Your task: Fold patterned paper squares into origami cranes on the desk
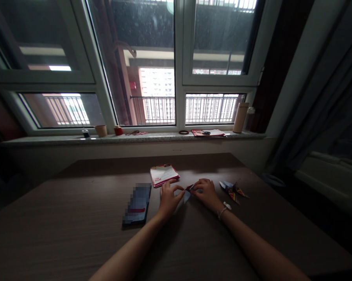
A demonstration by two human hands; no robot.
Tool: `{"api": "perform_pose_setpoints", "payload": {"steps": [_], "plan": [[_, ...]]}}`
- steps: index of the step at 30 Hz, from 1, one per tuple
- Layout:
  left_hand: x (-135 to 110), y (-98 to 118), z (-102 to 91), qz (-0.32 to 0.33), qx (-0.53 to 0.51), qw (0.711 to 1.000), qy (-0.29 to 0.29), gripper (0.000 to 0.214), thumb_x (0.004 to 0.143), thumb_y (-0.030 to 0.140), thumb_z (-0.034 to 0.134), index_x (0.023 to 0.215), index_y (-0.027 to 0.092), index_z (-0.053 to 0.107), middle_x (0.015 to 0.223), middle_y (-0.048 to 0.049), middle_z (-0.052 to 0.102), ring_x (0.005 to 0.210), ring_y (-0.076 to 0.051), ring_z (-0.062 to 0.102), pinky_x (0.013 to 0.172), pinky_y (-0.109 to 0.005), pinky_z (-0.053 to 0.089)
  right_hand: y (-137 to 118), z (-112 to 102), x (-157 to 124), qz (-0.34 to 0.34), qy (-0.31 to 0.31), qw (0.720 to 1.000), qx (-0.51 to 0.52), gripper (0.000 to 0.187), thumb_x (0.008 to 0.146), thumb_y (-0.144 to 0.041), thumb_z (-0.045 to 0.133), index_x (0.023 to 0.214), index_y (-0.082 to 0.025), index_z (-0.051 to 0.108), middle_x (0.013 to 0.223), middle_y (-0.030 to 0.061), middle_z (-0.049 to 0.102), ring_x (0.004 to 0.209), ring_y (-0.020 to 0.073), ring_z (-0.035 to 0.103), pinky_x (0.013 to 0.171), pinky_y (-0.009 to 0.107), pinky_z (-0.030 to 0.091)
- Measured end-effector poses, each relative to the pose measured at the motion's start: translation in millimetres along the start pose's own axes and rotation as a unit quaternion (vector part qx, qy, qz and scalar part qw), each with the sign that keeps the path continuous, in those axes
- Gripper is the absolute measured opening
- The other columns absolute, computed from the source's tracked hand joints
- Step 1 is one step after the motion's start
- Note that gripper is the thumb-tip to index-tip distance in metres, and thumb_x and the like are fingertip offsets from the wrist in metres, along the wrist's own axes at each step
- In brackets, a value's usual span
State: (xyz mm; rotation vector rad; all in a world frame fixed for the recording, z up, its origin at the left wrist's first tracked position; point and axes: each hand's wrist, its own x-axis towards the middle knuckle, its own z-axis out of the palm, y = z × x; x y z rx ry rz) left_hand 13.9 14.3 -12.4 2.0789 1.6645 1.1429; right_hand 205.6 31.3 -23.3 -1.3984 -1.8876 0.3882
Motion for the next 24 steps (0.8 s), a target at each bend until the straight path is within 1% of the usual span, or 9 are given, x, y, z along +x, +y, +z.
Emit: {"api": "perform_pose_setpoints", "payload": {"steps": [2, 5, 9, 12, 15, 18, 24], "plan": [[0.2, 0.8, -0.5, 0.004, -0.006, 1.000, 0.001, 0.010, 0.078, 0.025, 0.073, 0.086, 0.029, 0.078, 0.126, -0.0054, 0.062, 0.124, -0.028, 0.049, 0.109, -0.051, 0.035, -1.8, -0.3, -0.5, -0.008, 0.000, 1.000, 0.000, 0.010, 0.077, -0.035, 0.069, 0.074, -0.027, 0.076, 0.101, 0.0034, 0.071, 0.114, 0.0304, 0.051, 0.110, 0.058, 0.015], [0.5, 0.7, -0.4, 0.004, -0.012, 1.000, -0.020, 0.017, 0.078, 0.025, 0.073, 0.092, 0.033, 0.078, 0.128, -0.0027, 0.063, 0.124, -0.028, 0.050, 0.109, -0.050, 0.035, -5.0, -0.3, -1.9, -0.009, -0.002, 1.000, 0.014, 0.010, 0.078, -0.034, 0.068, 0.075, -0.027, 0.074, 0.101, 0.0026, 0.071, 0.115, 0.0292, 0.052, 0.111, 0.058, 0.012], [0.9, -0.6, 0.0, -0.007, 0.000, 0.999, -0.042, 0.022, 0.079, 0.029, 0.073, 0.099, 0.036, 0.077, 0.130, -0.0022, 0.063, 0.124, -0.028, 0.050, 0.110, -0.051, 0.034, -7.1, 1.1, -3.6, 0.004, -0.006, 0.999, 0.044, 0.011, 0.078, -0.033, 0.067, 0.083, -0.026, 0.074, 0.105, 0.0039, 0.071, 0.116, 0.0276, 0.054, 0.113, 0.060, 0.009], [1.3, -0.8, -0.5, -0.012, 0.003, 0.999, -0.050, 0.021, 0.081, 0.031, 0.071, 0.100, 0.036, 0.077, 0.130, -0.0028, 0.063, 0.125, -0.028, 0.050, 0.109, -0.050, 0.034, -6.8, 2.2, -3.5, 0.004, -0.024, 0.998, 0.063, 0.014, 0.078, -0.034, 0.068, 0.088, -0.027, 0.075, 0.108, 0.0056, 0.070, 0.115, 0.0271, 0.056, 0.114, 0.058, 0.009], [1.7, -1.1, -0.9, -0.013, 0.000, 0.999, -0.051, 0.019, 0.081, 0.032, 0.071, 0.099, 0.036, 0.077, 0.129, -0.0027, 0.064, 0.124, -0.028, 0.051, 0.109, -0.049, 0.035, -6.2, 2.1, -2.2, 0.004, -0.037, 0.997, 0.072, 0.015, 0.081, -0.032, 0.065, 0.091, -0.027, 0.075, 0.109, 0.0068, 0.070, 0.116, 0.0266, 0.056, 0.114, 0.057, 0.008], [2.0, -1.7, -0.9, -0.011, -0.007, 0.999, -0.045, 0.019, 0.081, 0.032, 0.071, 0.099, 0.037, 0.077, 0.129, -0.0017, 0.064, 0.124, -0.027, 0.051, 0.110, -0.048, 0.035, -6.4, 1.0, -1.4, 0.002, -0.031, 0.997, 0.069, 0.016, 0.084, -0.030, 0.062, 0.092, -0.027, 0.075, 0.109, 0.0070, 0.070, 0.115, 0.0255, 0.057, 0.114, 0.056, 0.008], [1.0, 1.1, -1.8, 0.006, -0.040, 0.998, -0.041, 0.017, 0.080, 0.031, 0.072, 0.095, 0.035, 0.078, 0.128, -0.0023, 0.064, 0.123, -0.027, 0.051, 0.109, -0.047, 0.037, -9.3, -0.5, -2.2, -0.022, -0.021, 0.996, 0.083, 0.018, 0.085, -0.038, 0.061, 0.087, -0.026, 0.075, 0.106, 0.0053, 0.072, 0.114, 0.0245, 0.058, 0.114, 0.054, 0.010]]}}
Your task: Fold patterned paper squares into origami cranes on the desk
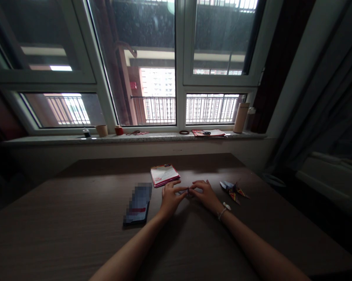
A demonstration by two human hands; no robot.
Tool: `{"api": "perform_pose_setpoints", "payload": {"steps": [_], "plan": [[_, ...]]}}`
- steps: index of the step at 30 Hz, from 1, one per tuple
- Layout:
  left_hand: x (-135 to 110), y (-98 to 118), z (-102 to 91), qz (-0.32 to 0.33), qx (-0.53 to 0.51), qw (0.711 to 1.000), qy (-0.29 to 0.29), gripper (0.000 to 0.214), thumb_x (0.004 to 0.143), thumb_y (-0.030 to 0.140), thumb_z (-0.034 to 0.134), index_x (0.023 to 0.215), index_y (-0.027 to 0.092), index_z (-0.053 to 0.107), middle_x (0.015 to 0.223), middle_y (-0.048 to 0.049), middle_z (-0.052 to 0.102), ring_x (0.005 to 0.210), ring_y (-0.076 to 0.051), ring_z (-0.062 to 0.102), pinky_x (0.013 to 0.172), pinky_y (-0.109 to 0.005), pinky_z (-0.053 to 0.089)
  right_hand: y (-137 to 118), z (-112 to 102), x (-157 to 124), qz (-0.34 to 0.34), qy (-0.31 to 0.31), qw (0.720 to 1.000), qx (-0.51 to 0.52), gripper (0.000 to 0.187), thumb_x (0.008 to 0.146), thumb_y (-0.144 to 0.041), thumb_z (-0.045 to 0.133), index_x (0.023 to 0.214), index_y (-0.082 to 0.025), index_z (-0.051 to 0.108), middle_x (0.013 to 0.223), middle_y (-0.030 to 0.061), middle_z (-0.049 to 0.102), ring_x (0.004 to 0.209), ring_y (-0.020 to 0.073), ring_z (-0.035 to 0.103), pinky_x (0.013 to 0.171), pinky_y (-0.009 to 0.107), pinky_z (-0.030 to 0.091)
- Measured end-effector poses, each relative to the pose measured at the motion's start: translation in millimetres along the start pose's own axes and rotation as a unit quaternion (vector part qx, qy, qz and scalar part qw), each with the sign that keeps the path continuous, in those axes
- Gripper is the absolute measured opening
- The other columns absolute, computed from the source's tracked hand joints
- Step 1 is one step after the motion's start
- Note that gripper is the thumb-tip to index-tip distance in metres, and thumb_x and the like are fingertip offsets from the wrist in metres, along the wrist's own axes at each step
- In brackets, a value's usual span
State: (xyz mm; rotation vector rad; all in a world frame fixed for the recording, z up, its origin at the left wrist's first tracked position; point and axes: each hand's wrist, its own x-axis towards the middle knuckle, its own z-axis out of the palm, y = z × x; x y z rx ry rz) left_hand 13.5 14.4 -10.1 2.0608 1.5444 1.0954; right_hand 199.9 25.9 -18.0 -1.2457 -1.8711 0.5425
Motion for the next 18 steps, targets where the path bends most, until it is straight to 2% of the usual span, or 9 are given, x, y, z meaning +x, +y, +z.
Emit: {"api": "perform_pose_setpoints", "payload": {"steps": [6, 9, 13, 18], "plan": [[-0.1, 1.7, 0.5, 0.015, -0.025, 1.000, 0.011, 0.012, 0.078, 0.026, 0.074, 0.087, 0.032, 0.079, 0.126, -0.0029, 0.065, 0.122, -0.027, 0.052, 0.109, -0.048, 0.037, 0.0, 2.3, 1.0, -0.001, 0.009, 0.999, 0.030, 0.017, 0.083, -0.038, 0.064, 0.082, -0.025, 0.075, 0.100, 0.0044, 0.074, 0.112, 0.0249, 0.060, 0.114, 0.054, 0.014], [0.9, 0.0, 1.1, 0.018, -0.029, 0.999, 0.014, 0.008, 0.077, 0.026, 0.074, 0.081, 0.030, 0.079, 0.124, -0.0031, 0.066, 0.121, -0.027, 0.053, 0.108, -0.048, 0.037, 1.6, 3.4, 2.0, -0.003, 0.018, 0.999, 0.051, 0.017, 0.082, -0.038, 0.065, 0.081, -0.024, 0.074, 0.097, 0.0046, 0.075, 0.107, 0.0249, 0.063, 0.111, 0.050, 0.024], [1.6, -1.1, 2.1, 0.021, -0.033, 0.999, 0.019, 0.007, 0.077, 0.025, 0.074, 0.080, 0.030, 0.079, 0.122, -0.0029, 0.066, 0.120, -0.026, 0.054, 0.108, -0.047, 0.038, 5.0, 5.2, 3.7, -0.016, 0.012, 0.996, 0.092, 0.019, 0.080, -0.039, 0.066, 0.083, -0.022, 0.074, 0.092, 0.0058, 0.075, 0.098, 0.0237, 0.066, 0.098, 0.039, 0.042], [0.5, 0.4, 2.5, 0.029, -0.039, 0.999, 0.014, 0.006, 0.077, 0.025, 0.074, 0.080, 0.030, 0.078, 0.121, -0.0027, 0.066, 0.120, -0.026, 0.054, 0.107, -0.046, 0.038, 7.5, 7.1, 4.7, -0.011, 0.014, 0.994, 0.110, 0.021, 0.079, -0.039, 0.067, 0.083, -0.020, 0.074, 0.090, 0.0067, 0.075, 0.093, 0.0231, 0.066, 0.089, 0.036, 0.048]]}}
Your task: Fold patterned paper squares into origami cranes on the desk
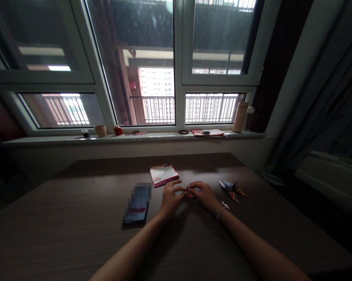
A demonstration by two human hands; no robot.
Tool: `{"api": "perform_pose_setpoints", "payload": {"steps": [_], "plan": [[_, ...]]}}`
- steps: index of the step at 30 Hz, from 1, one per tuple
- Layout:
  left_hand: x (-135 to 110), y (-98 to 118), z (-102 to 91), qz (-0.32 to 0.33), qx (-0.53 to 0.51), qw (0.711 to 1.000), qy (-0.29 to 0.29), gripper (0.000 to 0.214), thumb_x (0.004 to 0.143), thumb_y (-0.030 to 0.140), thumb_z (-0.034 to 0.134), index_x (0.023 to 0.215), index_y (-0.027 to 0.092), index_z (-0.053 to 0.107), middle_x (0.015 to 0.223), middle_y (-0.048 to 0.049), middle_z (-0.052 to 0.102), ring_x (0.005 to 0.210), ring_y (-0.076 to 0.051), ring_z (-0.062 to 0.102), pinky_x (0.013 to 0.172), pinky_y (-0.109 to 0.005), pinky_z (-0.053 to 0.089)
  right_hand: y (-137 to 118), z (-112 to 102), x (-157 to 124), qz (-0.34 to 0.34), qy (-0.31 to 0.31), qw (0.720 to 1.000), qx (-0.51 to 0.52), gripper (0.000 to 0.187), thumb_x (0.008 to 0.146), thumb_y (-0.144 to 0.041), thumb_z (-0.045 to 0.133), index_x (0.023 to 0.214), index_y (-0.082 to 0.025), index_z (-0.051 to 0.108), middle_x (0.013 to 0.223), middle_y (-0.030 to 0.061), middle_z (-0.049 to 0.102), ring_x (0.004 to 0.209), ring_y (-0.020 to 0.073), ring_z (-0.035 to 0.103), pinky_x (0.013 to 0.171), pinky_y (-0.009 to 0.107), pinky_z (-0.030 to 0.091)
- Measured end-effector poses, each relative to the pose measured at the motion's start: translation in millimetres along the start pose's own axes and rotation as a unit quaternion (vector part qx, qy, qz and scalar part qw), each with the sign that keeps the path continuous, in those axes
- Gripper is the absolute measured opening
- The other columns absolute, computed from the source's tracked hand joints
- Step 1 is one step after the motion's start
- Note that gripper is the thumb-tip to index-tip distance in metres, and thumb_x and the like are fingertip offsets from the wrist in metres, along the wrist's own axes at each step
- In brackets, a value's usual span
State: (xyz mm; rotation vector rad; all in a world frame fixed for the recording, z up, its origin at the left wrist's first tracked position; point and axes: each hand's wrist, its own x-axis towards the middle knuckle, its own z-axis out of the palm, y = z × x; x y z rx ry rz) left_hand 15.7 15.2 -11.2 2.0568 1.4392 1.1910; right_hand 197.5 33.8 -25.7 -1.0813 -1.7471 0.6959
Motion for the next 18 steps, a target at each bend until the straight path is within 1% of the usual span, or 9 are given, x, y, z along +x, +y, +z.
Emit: {"api": "perform_pose_setpoints", "payload": {"steps": [6, 18], "plan": [[0.1, 0.5, -0.4, -0.004, -0.003, 1.000, -0.002, 0.006, 0.076, 0.023, 0.075, 0.075, 0.028, 0.078, 0.122, -0.0035, 0.066, 0.121, -0.026, 0.053, 0.108, -0.046, 0.038, -4.7, -0.8, -0.8, -0.007, -0.008, 1.000, -0.011, 0.019, 0.080, -0.038, 0.067, 0.082, -0.021, 0.075, 0.090, 0.0061, 0.076, 0.092, 0.0222, 0.067, 0.091, 0.036, 0.048], [3.2, -4.9, 2.7, -0.002, -0.012, 1.000, -0.005, 0.006, 0.076, 0.022, 0.074, 0.077, 0.028, 0.077, 0.123, -0.0033, 0.065, 0.122, -0.026, 0.052, 0.109, -0.047, 0.037, -6.4, -1.5, -0.5, -0.026, -0.014, 0.999, -0.034, 0.020, 0.083, -0.039, 0.066, 0.083, -0.021, 0.075, 0.093, 0.0063, 0.076, 0.096, 0.0227, 0.067, 0.092, 0.037, 0.047]]}}
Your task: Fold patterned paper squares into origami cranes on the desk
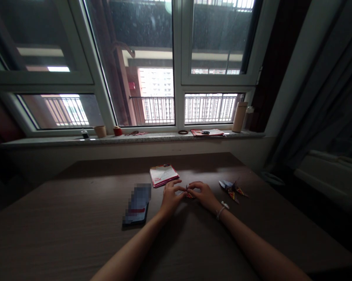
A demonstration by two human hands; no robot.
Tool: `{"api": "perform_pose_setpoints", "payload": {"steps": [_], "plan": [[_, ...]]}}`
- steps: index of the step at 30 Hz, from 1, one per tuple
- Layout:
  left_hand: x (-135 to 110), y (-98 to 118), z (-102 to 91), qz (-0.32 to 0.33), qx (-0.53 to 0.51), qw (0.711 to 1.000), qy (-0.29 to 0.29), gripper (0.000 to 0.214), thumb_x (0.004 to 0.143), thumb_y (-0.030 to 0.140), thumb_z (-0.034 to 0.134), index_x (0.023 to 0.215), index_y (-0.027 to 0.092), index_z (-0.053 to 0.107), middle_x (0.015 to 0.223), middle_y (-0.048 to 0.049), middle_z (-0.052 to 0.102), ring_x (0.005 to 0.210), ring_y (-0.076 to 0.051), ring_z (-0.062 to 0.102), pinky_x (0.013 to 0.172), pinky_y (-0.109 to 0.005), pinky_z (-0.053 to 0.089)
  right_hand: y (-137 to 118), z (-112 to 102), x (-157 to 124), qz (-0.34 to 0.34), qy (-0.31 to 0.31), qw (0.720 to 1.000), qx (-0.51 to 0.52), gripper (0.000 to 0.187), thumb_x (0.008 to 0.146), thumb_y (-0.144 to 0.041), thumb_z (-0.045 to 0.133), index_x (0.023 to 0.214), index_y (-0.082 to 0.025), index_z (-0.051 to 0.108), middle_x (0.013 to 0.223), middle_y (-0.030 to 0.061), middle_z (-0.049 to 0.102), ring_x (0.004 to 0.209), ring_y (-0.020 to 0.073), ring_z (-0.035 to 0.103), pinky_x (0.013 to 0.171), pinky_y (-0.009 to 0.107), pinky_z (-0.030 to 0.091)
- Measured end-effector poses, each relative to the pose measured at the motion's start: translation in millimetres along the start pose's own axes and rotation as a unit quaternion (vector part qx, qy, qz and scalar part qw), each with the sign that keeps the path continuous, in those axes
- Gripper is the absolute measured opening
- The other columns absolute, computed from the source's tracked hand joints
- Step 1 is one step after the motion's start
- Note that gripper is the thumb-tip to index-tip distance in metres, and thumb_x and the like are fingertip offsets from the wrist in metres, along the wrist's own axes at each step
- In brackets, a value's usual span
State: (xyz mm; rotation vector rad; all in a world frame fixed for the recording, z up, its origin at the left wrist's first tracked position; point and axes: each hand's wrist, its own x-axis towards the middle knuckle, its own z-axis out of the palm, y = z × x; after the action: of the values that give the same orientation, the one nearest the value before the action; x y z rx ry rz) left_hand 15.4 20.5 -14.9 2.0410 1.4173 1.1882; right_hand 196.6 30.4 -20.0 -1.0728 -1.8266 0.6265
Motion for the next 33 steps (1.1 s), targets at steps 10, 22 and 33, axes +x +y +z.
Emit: {"api": "perform_pose_setpoints", "payload": {"steps": [10, 22, 33], "plan": [[1.1, 0.1, -2.4, 0.007, 0.000, 1.000, -0.005, 0.007, 0.074, 0.020, 0.076, 0.077, 0.027, 0.077, 0.123, -0.0043, 0.065, 0.122, -0.026, 0.053, 0.108, -0.047, 0.039, -0.3, -2.0, -0.3, 0.005, -0.006, 1.000, -0.001, 0.020, 0.082, -0.040, 0.067, 0.082, -0.022, 0.075, 0.094, 0.0067, 0.075, 0.097, 0.0229, 0.066, 0.093, 0.038, 0.047], [1.5, -0.6, -3.2, -0.002, -0.012, 1.000, -0.024, 0.006, 0.074, 0.020, 0.075, 0.078, 0.024, 0.077, 0.126, -0.0067, 0.064, 0.125, -0.027, 0.051, 0.110, -0.047, 0.037, 0.5, -5.1, 0.1, 0.006, -0.028, 0.999, 0.017, 0.019, 0.082, -0.037, 0.064, 0.083, -0.021, 0.074, 0.091, 0.0059, 0.075, 0.093, 0.0233, 0.067, 0.091, 0.037, 0.047], [1.1, 1.6, -3.8, -0.009, -0.029, 0.999, -0.023, 0.005, 0.076, 0.021, 0.072, 0.076, 0.024, 0.076, 0.124, -0.0059, 0.065, 0.123, -0.026, 0.052, 0.110, -0.047, 0.037, -8.2, -4.2, -2.9, 0.017, 0.011, 0.999, -0.039, 0.009, 0.079, -0.027, 0.065, 0.081, -0.022, 0.072, 0.099, 0.0052, 0.074, 0.106, 0.0229, 0.064, 0.113, 0.049, 0.022]]}}
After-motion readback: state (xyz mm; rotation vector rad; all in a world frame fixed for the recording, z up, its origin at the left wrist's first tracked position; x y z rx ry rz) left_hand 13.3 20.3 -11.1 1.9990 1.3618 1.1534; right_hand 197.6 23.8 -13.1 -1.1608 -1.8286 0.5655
